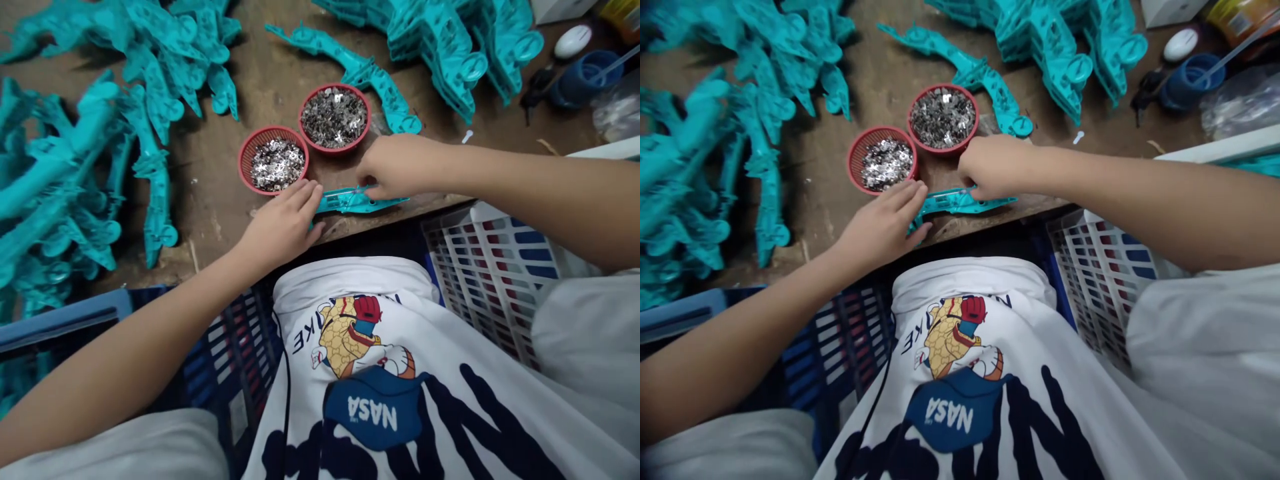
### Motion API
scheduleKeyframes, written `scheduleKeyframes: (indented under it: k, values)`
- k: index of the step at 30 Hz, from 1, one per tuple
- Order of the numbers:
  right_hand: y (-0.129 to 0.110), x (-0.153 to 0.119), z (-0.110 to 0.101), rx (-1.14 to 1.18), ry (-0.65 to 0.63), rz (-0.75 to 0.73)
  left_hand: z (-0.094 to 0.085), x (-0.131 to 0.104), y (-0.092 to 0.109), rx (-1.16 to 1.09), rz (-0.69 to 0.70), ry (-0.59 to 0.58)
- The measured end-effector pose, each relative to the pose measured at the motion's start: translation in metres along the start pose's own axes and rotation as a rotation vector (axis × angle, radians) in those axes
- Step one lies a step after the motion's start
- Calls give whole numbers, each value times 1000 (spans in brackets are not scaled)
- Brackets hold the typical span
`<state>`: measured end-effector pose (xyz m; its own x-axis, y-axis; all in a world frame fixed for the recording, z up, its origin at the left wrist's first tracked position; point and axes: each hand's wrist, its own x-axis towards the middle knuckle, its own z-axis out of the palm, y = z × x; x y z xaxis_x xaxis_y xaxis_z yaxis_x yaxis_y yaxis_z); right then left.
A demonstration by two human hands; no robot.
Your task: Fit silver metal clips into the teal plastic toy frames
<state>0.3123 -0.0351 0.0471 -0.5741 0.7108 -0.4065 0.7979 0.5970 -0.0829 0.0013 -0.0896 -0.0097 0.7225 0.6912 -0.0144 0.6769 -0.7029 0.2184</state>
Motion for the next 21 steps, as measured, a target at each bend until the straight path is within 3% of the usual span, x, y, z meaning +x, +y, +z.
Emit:
scheduleKeyframes:
  k: [5, 9, 16, 21]
  values:
    - [-8, 2, 2, -16, -20, 29, 30, -2, -3, -16, -5, -76]
    - [0, 7, 9, -25, -47, -136, 42, 2, -19, -103, 30, -48]
    - [-5, 9, 34, -145, 25, -263, 36, 14, -18, -104, 45, -97]
    - [-9, 12, 34, -142, 12, -191, 28, 19, -11, -33, 2, -120]
